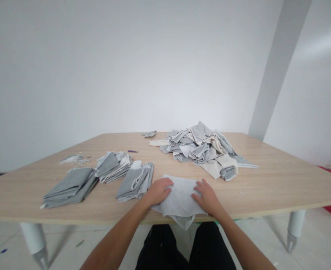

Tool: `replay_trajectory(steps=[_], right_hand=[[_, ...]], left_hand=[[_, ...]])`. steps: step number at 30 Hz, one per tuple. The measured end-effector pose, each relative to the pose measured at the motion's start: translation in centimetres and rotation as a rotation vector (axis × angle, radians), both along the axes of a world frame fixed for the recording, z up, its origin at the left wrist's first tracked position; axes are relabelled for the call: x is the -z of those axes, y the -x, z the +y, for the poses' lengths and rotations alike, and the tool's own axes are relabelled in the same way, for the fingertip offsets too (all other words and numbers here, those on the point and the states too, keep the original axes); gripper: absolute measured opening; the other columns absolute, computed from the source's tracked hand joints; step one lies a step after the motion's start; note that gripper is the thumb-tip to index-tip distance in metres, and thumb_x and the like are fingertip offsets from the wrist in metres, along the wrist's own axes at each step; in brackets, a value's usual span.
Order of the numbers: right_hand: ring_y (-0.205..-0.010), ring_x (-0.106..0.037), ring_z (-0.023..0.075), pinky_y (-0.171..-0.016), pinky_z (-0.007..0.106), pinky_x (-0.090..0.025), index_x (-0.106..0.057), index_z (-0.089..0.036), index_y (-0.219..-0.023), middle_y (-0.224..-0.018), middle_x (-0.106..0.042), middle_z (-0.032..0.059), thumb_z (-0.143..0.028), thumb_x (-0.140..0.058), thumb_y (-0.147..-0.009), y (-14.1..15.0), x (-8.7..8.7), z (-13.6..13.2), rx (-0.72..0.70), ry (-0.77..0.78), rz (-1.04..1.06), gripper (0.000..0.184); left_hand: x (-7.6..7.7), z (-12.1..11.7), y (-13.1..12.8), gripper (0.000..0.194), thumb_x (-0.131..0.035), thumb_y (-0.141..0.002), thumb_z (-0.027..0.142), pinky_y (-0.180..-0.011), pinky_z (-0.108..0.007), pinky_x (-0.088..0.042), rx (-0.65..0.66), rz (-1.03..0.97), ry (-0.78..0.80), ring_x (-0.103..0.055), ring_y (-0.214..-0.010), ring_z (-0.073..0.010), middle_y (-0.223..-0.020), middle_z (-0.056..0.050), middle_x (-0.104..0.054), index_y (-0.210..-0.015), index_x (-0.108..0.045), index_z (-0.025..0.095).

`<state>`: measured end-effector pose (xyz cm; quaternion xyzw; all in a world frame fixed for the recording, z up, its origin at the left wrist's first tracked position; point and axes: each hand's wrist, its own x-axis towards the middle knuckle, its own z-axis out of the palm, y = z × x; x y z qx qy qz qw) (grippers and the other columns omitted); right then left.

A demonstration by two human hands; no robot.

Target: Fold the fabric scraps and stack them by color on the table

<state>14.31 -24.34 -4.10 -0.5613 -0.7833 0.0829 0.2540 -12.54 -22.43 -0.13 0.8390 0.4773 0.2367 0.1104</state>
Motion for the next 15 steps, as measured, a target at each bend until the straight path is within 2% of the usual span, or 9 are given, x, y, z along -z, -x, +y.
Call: replay_trajectory(steps=[3, 6, 8, 11, 15], right_hand=[[-0.141, -0.020, 0.0331, -0.111, 0.051, -0.017, -0.063, -0.022, -0.119, -0.142, -0.048, 0.0106, -0.052, -0.061, -0.078, 0.5, -0.4, -1.7, -0.070, 0.048, -0.086, 0.051], [-0.142, -0.017, 0.0336, -0.112, 0.053, -0.010, -0.060, -0.023, -0.124, -0.145, -0.044, 0.0104, -0.057, -0.065, -0.073, 1.0, -0.6, -3.2, -0.126, 0.071, -0.137, 0.062], [-0.141, -0.021, 0.0323, -0.112, 0.053, -0.009, -0.058, -0.023, -0.126, -0.144, -0.045, 0.0103, -0.055, -0.065, -0.073, 1.3, -0.6, -3.8, -0.154, 0.101, -0.154, 0.062], [-0.136, -0.033, 0.0295, -0.111, 0.053, -0.012, -0.056, -0.023, -0.128, -0.142, -0.049, 0.0103, -0.048, -0.060, -0.080, 1.4, -0.6, -3.8, -0.150, 0.126, -0.152, 0.053], [-0.128, -0.044, 0.0275, -0.108, 0.051, -0.017, -0.057, -0.023, -0.124, -0.132, -0.057, 0.0114, -0.036, -0.052, -0.087, 1.3, -0.9, -2.9, -0.090, 0.060, -0.165, 0.039]], left_hand=[[-0.2, -1.8, 0.2, 0.037, -0.062, -0.079, 0.034, -0.109, -0.039, -0.031, 0.148, 0.095, -0.011, -0.051, -0.123, -0.0247, -0.125, -0.007, -0.064, -0.114, -0.066, 0.023], [0.0, -3.1, 0.3, 0.055, -0.067, -0.074, 0.046, -0.110, -0.045, -0.027, 0.227, 0.204, -0.014, -0.047, -0.127, -0.0296, -0.131, -0.011, -0.058, -0.123, -0.061, 0.023], [0.3, -3.6, 0.3, 0.061, -0.067, -0.073, 0.050, -0.111, -0.046, -0.025, 0.218, 0.244, 0.008, -0.044, -0.129, -0.0304, -0.135, -0.012, -0.055, -0.127, -0.058, 0.022], [0.7, -3.4, 0.5, 0.059, -0.058, -0.080, 0.051, -0.110, -0.044, -0.026, 0.168, 0.263, 0.020, -0.042, -0.131, -0.0294, -0.140, -0.014, -0.050, -0.130, -0.054, 0.020], [1.5, -2.4, 0.0, 0.054, -0.050, -0.086, 0.050, -0.109, -0.043, -0.026, 0.064, 0.248, 0.005, -0.042, -0.131, -0.0280, -0.139, -0.015, -0.050, -0.129, -0.054, 0.018]])
